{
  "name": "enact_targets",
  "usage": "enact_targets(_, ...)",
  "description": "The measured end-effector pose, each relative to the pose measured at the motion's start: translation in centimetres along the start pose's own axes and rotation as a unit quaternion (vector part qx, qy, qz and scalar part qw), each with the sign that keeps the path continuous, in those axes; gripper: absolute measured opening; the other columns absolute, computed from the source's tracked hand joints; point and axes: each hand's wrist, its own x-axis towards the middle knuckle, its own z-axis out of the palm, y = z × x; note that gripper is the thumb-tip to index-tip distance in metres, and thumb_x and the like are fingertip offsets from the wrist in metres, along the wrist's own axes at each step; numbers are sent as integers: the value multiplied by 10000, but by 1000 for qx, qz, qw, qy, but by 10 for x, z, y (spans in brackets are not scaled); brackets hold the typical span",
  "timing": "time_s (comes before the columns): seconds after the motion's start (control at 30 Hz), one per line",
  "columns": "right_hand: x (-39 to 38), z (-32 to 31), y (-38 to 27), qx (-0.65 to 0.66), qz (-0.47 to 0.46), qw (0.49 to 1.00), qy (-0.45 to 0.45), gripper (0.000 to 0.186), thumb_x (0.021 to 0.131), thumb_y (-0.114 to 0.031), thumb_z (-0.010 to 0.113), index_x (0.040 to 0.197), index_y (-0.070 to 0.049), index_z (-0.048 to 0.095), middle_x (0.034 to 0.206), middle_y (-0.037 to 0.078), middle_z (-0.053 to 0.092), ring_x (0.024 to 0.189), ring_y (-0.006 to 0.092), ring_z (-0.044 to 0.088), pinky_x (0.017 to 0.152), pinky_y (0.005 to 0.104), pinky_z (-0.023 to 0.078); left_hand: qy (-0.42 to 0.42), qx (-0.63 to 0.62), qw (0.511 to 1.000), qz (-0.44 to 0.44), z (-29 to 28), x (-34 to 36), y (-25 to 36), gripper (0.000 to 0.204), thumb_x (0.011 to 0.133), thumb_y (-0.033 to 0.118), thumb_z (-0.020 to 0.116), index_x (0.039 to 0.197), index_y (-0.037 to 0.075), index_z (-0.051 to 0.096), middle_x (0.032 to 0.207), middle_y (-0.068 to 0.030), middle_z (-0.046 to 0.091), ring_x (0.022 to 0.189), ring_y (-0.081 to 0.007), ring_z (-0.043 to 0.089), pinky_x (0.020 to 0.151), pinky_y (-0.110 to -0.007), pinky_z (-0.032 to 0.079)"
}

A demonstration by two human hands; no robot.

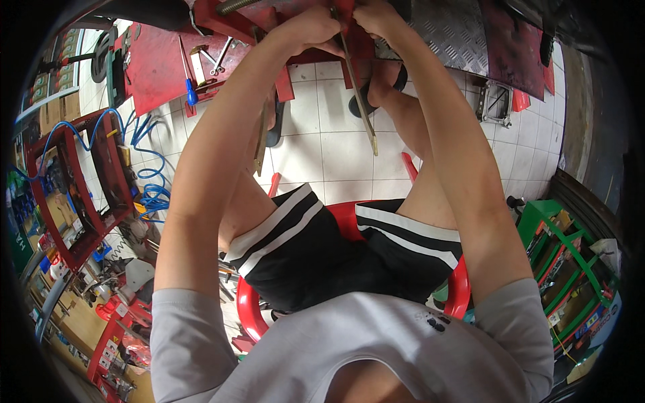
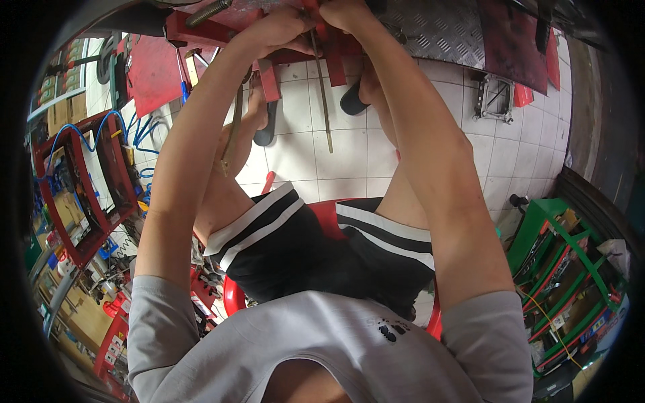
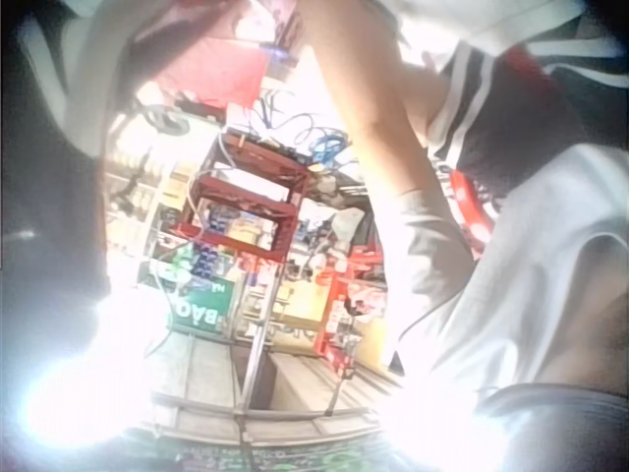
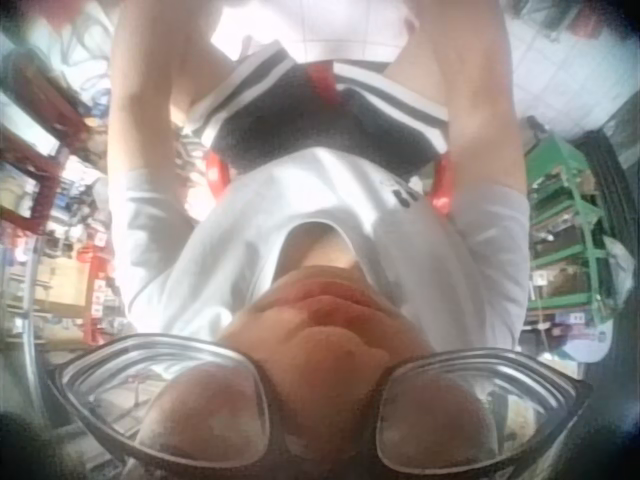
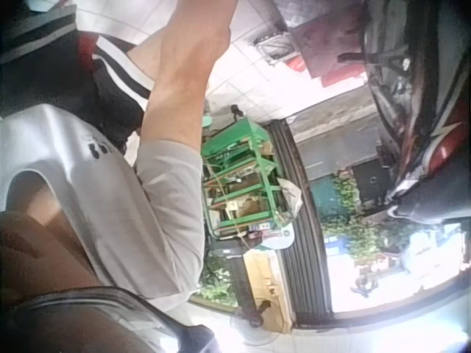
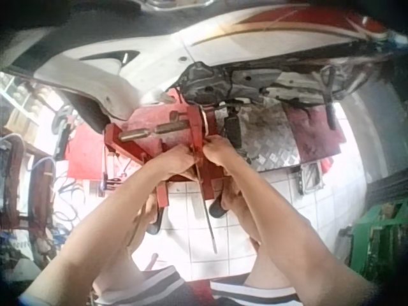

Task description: The person sits on a red stool and works on a motorcycle part held in a red vise. They use a metal file to smooth the edges of a brass-colored metal piece, then remove it from the vise to inspect it before placing it back and continuing to file.

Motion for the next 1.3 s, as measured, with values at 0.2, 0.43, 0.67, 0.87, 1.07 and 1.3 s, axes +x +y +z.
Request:
enact_targets(0.2,6,17,7,32,-33,998,46,337,873,-315,506,1029,-92,706,1002,182,688,1018,355,629,869,413,487,66,201,977,18,-7,11,-17,300,869,163,538,963,-115,599,838,-204,689,756,-289,714,700,-356,595)
enact_targets(0.43,-19,5,-51,108,123,986,-39,355,866,-316,501,1057,-91,697,1034,182,681,1055,358,614,897,407,486,114,184,976,27,-18,8,-37,316,798,195,576,874,-103,651,787,-239,683,749,-347,702,702,-385,578)
enact_targets(0.67,14,-1,21,-137,-90,986,22,370,817,-235,518,1125,-83,656,1129,193,646,1074,370,599,920,395,489,105,112,987,47,20,-5,6,309,859,80,516,1106,-102,555,887,-274,659,795,-414,688,612,-462,613)
enact_targets(0.87,1,5,-6,-95,-121,988,16,356,801,-222,540,1105,-81,661,1104,208,648,1062,374,603,921,407,488,100,163,981,34,4,-10,-5,310,854,73,496,1101,-104,558,909,-299,650,780,-402,693,593,-454,611)
enact_targets(1.07,-7,-6,-11,-72,-64,994,43,323,794,-235,568,1042,-66,688,1060,208,662,1052,363,611,913,399,489,110,196,973,48,8,1,-8,247,866,67,482,1032,-77,596,862,-277,651,757,-393,687,562,-421,593)
enact_targets(1.3,0,13,-8,4,-75,995,60,330,790,-241,553,1039,-82,700,1070,184,667,1034,339,627,910,378,492,80,590,791,138,-18,36,-46,246,892,115,572,1058,-66,598,870,-174,655,704,-262,650,615,-291,541)
